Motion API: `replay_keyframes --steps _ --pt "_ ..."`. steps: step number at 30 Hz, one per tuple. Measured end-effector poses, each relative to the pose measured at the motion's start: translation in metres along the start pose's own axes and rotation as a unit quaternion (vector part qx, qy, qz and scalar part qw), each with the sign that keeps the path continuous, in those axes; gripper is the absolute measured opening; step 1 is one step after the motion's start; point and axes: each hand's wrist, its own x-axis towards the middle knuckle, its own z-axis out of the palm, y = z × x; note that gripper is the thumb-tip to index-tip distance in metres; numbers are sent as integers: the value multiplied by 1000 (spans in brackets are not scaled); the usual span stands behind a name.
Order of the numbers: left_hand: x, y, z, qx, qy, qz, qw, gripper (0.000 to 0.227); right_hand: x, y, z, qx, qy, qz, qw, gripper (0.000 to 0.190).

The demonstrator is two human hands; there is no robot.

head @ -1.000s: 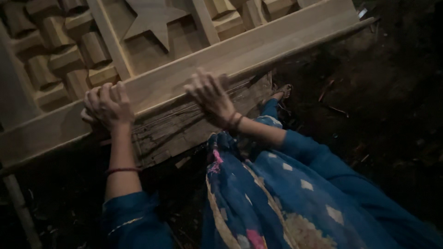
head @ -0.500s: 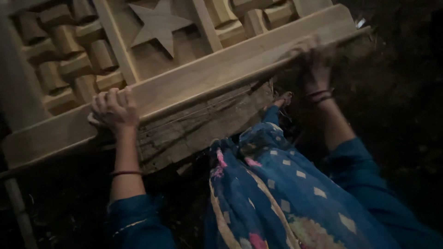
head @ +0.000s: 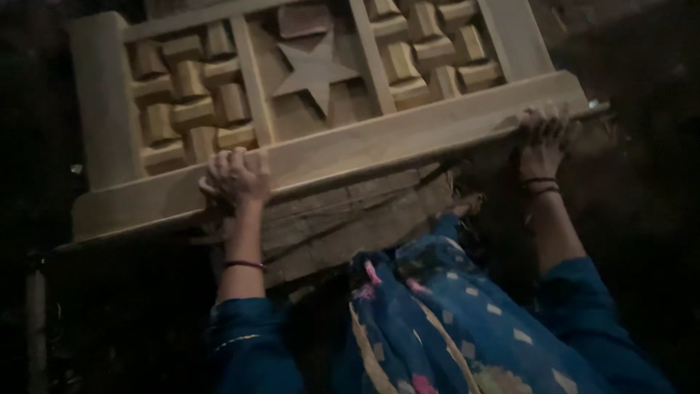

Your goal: The person sands a wooden decorative panel with a star and geometric patterns using a sanding block. They move the block back and forth across the surface, focusing on the edges and carved details.

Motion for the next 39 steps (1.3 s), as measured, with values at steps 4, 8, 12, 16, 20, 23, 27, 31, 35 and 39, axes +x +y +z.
replay_keyframes --steps 4,8,12,16,20,23,27,31,35,39 --pt "7 -1 9 -14 25 10 1000 49 9 -1 3 -54 31 -8 998 35" --pt "3 1 9 -14 49 -4 999 49 12 -17 5 -31 64 46 996 25" --pt "4 10 2 -6 51 -6 999 50 13 -30 1 -60 105 56 991 36" --pt "3 17 -12 -22 34 -23 999 45 10 -33 -3 9 37 87 995 41" --pt "3 23 -23 -1 50 -8 999 44 12 -25 -1 10 41 64 997 30" --pt "1 27 -30 -7 52 -9 999 44 8 -26 0 38 39 63 997 30" --pt "4 33 -33 -9 27 -37 999 42 6 -33 4 27 63 84 994 35" --pt "4 27 -26 -3 33 -27 999 42 11 -30 11 -6 59 84 995 42" --pt "4 11 -13 6 12 -16 1000 44 17 -27 20 -248 36 62 966 63" --pt "3 6 2 -68 22 19 997 43 -6 -38 22 -29 -2 140 990 51"
